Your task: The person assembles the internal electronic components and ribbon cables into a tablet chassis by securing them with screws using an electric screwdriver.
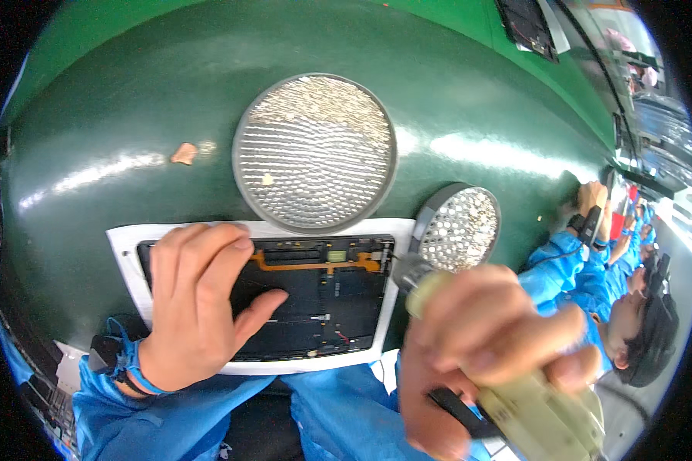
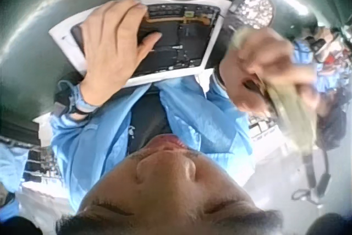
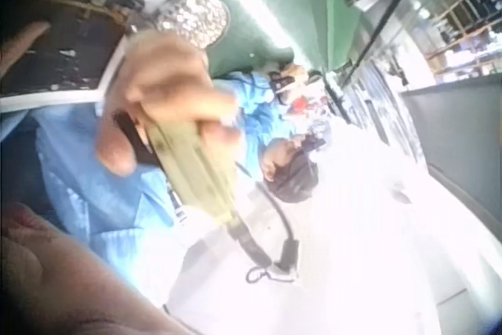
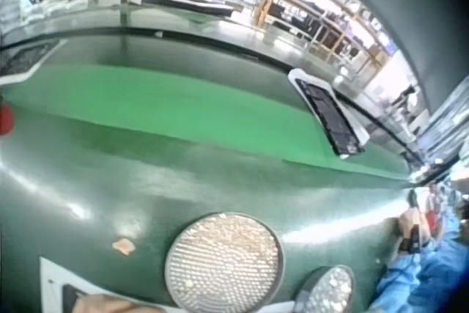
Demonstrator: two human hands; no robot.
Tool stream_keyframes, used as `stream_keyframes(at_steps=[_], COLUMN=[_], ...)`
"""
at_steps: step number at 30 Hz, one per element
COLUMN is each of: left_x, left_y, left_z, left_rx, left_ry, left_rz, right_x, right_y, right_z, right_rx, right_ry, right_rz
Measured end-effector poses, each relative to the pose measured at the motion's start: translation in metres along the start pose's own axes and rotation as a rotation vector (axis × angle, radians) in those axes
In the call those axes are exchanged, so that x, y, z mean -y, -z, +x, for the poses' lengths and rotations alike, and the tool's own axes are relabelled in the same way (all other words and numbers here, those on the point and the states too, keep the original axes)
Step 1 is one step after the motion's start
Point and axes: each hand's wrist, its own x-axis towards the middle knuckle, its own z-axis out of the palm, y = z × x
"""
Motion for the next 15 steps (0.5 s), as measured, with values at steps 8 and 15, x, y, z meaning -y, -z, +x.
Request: stream_keyframes(at_steps=[8,15], left_x=[0.019,0.019], left_y=[0.007,0.009], left_z=[-0.003,-0.003], left_rx=[-0.109,-0.061], left_ry=[-0.18,-0.139], left_rz=[0.091,0.076], right_x=[0.013,-0.012], right_y=[-0.05,-0.046], right_z=[0.028,0.024], right_rx=[-0.232,-0.083], right_ry=[-0.142,-0.096], right_rz=[0.185,0.18])
